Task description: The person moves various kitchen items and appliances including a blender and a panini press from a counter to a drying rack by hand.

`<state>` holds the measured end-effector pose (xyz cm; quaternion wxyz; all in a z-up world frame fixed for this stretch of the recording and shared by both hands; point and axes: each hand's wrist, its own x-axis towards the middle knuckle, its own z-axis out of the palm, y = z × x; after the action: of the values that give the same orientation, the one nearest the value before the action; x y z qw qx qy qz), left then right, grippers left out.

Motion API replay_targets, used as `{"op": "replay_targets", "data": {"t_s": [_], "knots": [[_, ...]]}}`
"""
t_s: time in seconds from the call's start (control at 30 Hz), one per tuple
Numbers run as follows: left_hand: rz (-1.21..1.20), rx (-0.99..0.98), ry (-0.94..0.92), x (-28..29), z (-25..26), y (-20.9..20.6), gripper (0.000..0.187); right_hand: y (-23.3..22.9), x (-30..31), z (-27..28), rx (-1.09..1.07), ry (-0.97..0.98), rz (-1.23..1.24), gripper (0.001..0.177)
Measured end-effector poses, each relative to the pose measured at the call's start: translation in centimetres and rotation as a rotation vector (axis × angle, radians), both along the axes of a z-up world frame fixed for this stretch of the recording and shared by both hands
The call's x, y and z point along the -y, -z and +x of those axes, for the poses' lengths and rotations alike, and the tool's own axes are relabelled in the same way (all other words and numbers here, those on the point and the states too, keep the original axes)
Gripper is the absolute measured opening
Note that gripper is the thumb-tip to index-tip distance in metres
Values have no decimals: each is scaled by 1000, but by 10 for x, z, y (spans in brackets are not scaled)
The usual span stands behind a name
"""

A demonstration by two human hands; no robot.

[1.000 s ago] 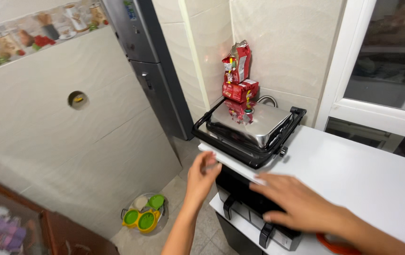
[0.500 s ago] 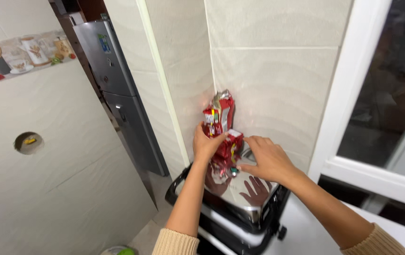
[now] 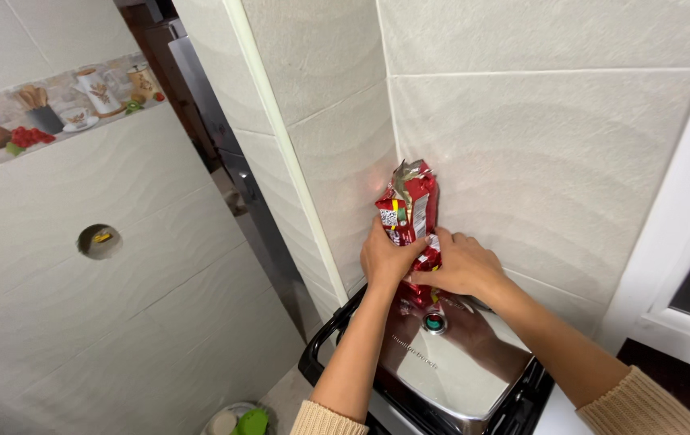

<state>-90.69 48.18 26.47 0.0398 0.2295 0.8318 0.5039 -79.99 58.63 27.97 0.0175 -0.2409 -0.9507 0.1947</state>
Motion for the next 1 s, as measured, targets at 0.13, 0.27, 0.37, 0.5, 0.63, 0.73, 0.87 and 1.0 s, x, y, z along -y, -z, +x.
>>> {"op": "replay_targets", "data": {"t_s": [0.13, 0.27, 0.37, 0.5, 0.63, 0.73, 0.87, 1.0], "knots": [[63, -15, -65, 1, -2, 6, 74, 1, 8, -1, -132, 35, -48, 109], [108, -14, -69, 17, 3, 3, 73, -5, 12, 3, -154, 42, -59, 116], [115, -4, -91, 33, 11, -1, 71, -8, 14, 12, -201, 56, -80, 115], [201, 7, -106, 65, 34, -10, 65, -13, 25, 29, -273, 41, -68, 126], [279, 54, -127, 111, 69, -17, 66, -27, 56, 59, -358, 34, -63, 126], [407, 63, -156, 144, 86, -10, 63, -34, 84, 84, -418, 1, -58, 123], [497, 53, -200, 200, 111, 4, 63, -17, 110, 108, -507, -81, 5, 129], [552, 49, -208, 259, 145, 19, 59, -7, 145, 141, -515, -177, 67, 132]]}}
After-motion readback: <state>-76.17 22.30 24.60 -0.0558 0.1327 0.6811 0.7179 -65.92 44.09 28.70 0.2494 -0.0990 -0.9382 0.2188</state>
